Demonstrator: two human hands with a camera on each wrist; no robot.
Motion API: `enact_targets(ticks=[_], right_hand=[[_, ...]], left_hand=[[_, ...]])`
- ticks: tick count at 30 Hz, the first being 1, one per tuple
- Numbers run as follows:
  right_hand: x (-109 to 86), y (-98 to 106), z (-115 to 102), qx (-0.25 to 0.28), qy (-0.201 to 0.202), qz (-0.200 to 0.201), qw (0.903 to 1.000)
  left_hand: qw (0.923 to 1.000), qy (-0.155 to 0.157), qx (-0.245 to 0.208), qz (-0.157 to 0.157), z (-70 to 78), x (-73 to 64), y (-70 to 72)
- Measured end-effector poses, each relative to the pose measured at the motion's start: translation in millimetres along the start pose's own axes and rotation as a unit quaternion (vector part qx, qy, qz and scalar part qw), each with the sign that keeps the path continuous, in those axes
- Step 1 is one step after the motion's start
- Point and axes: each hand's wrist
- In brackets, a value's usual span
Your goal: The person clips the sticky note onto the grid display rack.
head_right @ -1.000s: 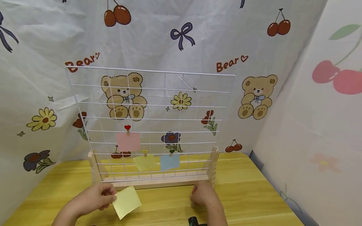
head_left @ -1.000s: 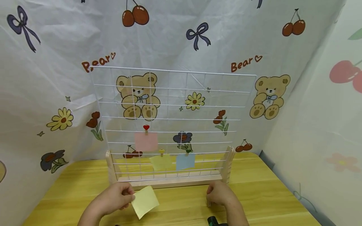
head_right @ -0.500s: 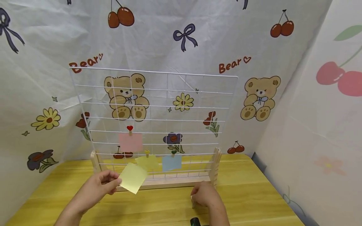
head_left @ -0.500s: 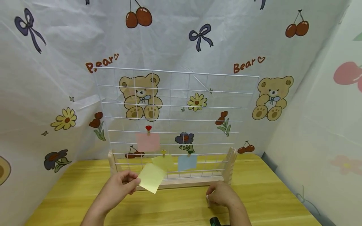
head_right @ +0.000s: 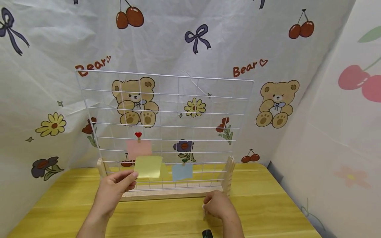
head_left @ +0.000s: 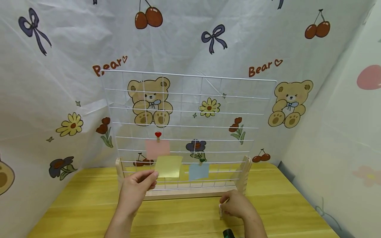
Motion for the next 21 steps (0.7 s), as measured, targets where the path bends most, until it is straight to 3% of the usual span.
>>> enact_targets(ticks=[9,21], right_hand=[[-0.9,4,4,0.011,0.019,-0.009,0.9997],[3.4,3,4,0.002,0.007,0.012,0.9999]], left_hand=[[0.9993,-0.006,-0.036,-0.004,2.7,-8.7,-34.6],[0.9968,-0.019,-0.076,-0.016,5.2,-13.9,-61.2]])
Point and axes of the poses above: each hand's wrist, its own x-axis towards the middle knuckle, its own y-axis out of the back of the hand, z = x × y, and after that the axes turned 15 degrees about z, right-handed
